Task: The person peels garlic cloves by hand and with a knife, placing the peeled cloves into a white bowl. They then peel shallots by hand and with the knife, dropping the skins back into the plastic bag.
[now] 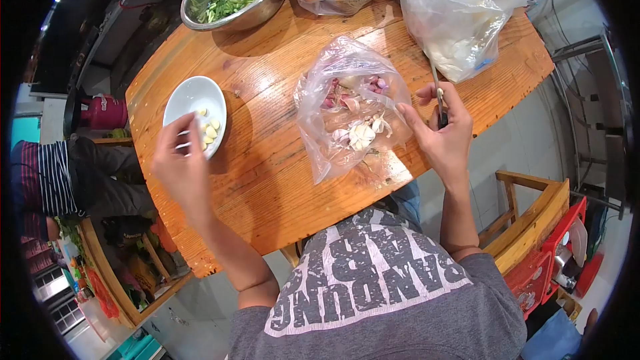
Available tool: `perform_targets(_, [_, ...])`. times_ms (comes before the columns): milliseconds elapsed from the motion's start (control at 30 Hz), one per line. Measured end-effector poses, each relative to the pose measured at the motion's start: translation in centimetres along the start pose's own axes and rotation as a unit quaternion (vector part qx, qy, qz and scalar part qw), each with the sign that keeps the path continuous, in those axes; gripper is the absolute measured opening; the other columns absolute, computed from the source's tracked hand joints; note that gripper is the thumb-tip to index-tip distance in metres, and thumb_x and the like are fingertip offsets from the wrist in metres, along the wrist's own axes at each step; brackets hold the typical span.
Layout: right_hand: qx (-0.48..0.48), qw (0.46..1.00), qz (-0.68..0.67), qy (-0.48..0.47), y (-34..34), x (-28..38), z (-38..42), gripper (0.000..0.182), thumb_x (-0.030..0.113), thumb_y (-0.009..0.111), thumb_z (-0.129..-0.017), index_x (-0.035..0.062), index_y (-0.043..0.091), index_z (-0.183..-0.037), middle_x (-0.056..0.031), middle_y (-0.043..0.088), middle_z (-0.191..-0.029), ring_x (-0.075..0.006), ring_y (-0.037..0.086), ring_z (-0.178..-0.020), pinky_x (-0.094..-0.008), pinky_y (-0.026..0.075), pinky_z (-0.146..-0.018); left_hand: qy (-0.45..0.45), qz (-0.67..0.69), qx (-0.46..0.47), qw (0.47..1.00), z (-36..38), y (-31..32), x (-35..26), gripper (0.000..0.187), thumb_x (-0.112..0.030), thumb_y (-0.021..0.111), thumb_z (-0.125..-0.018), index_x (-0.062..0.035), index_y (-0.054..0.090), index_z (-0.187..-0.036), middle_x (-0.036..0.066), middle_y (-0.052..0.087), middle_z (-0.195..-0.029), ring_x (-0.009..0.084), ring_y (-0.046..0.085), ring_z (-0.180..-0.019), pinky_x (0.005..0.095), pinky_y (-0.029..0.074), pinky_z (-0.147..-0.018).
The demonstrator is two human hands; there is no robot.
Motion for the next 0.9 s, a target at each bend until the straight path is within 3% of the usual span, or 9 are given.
perform_targets(67, [-0.018, 0.998, -0.007, -0.065, 0.1, 1.0, -0.3, 0.035, 0.017, 0.08, -0.067, 0.0032, 0.062, -0.093, -0.0071, 0.06, -0.095, -0.0123, 0.055, -0.061, -0.0259, 0.043, -0.052, 0.047, 0.06, 0.097, 0.992, 1.7, 3.0, -5.9, 0.014, -0.003, 0.06, -0.084, -0.0026, 0.068, -0.095, 0.008, 0.066, -0.086, 0.0147, 0.062, -0.072, 0.0273, 0.05, -0.063])
perform_targets(133, [-0.002, 0.995, 0.023, -0.095, 1.0, 1.7, -0.4, 0.036, 0.016, 0.081, -0.065, 0.0035, 0.063, -0.094, -0.0122, 0.053, -0.116, -0.0176, 0.06, -0.076, -0.0286, 0.048, -0.06, 0.181, 0.075, 0.231, 0.953, 4.4, 7.2, -10.6, 0.018, -0.002, 0.06, -0.081, -0.0032, 0.066, -0.098, 0.011, 0.064, -0.088, 0.0218, 0.063, -0.073, 0.0308, 0.051, -0.065])
perform_targets(200, [0.008, 0.988, 0.06, -0.139, 1.9, 2.2, -0.4, 0.037, 0.016, 0.081, -0.064, 0.0045, 0.064, -0.095, -0.0161, 0.046, -0.131, -0.0232, 0.063, -0.089, -0.0317, 0.051, -0.067, 0.229, 0.091, 0.314, 0.917, 7.1, 11.2, -13.1, 0.019, -0.002, 0.059, -0.08, -0.0022, 0.064, -0.099, 0.014, 0.061, -0.092, 0.0296, 0.063, -0.078, 0.0357, 0.051, -0.067])
perform_targets(267, [0.009, 0.975, 0.106, -0.194, 2.9, 2.0, -0.2, 0.038, 0.015, 0.081, -0.062, 0.0063, 0.065, -0.096, -0.0188, 0.038, -0.14, -0.0291, 0.062, -0.099, -0.035, 0.052, -0.073, 0.24, 0.027, 0.285, 0.928, 7.6, 14.5, -12.9, 0.018, -0.003, 0.058, -0.08, -0.0016, 0.063, -0.098, 0.015, 0.059, -0.093, 0.0324, 0.062, -0.079, 0.0378, 0.051, -0.068])
perform_targets(400, [0.04, 0.985, 0.105, -0.131, 3.6, 0.6, -0.5, 0.037, 0.007, 0.077, -0.062, 0.0049, 0.068, -0.098, -0.0149, 0.046, -0.135, -0.0289, 0.06, -0.103, -0.0332, 0.051, -0.074, 0.24, -0.05, 0.309, 0.919, 7.8, 17.7, -11.3, 0.022, 0.001, 0.058, -0.074, 0.0011, 0.06, -0.095, 0.016, 0.056, -0.103, 0.0319, 0.059, -0.093, 0.0399, 0.049, -0.076])
perform_targets(500, [0.047, 0.99, 0.06, -0.122, 3.4, 0.4, -1.2, 0.037, 0.01, 0.077, -0.062, 0.0079, 0.067, -0.098, -0.0135, 0.049, -0.132, -0.0292, 0.063, -0.096, -0.0345, 0.052, -0.073, 0.248, 0.055, 0.355, 0.9, 8.1, 15.4, -12.1, 0.023, -0.006, 0.062, -0.076, -0.001, 0.062, -0.098, 0.015, 0.058, -0.1, 0.0345, 0.06, -0.084, 0.0398, 0.049, -0.073])
perform_targets(700, [0.056, 0.975, 0.036, -0.213, 4.1, 2.4, -1.7, 0.04, 0.011, 0.076, -0.064, 0.0061, 0.064, -0.102, -0.0142, 0.058, -0.117, -0.0308, 0.062, -0.094, -0.0378, 0.051, -0.072, 0.282, 0.117, 0.421, 0.854, 9.2, 13.7, -12.9, 0.032, -0.006, 0.065, -0.073, -0.0037, 0.063, -0.104, 0.013, 0.059, -0.106, 0.031, 0.06, -0.093, 0.04, 0.048, -0.079])
perform_targets(800, [0.065, 0.976, 0.057, -0.198, 4.8, 2.5, -1.9, 0.045, 0.01, 0.074, -0.067, 0.0063, 0.061, -0.109, -0.0144, 0.059, -0.111, -0.0323, 0.061, -0.094, -0.039, 0.051, -0.073, 0.216, 0.096, 0.418, 0.877, 6.7, 13.3, -12.9, 0.034, -0.007, 0.066, -0.072, -0.0045, 0.064, -0.105, 0.013, 0.058, -0.109, 0.0314, 0.058, -0.097, 0.041, 0.046, -0.085])
perform_targets(900, [0.026, 0.986, 0.04, -0.161, 4.3, 1.7, -2.9, 0.047, 0.005, 0.07, -0.069, 0.0072, 0.058, -0.114, -0.0139, 0.059, -0.11, -0.0342, 0.06, -0.095, -0.0394, 0.05, -0.076, 0.339, 0.015, 0.234, 0.911, 4.1, 12.6, -13.2, 0.025, -0.004, 0.061, -0.073, 0.0026, 0.064, -0.097, 0.014, 0.056, -0.115, 0.0308, 0.057, -0.093, 0.0411, 0.045, -0.082])
Point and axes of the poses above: each hand's wrist, its own z-axis away from the middle knuckle, its own y-axis out of the palm, x = y × z, the point moved 9 cm from there along -z, towards the middle knuckle
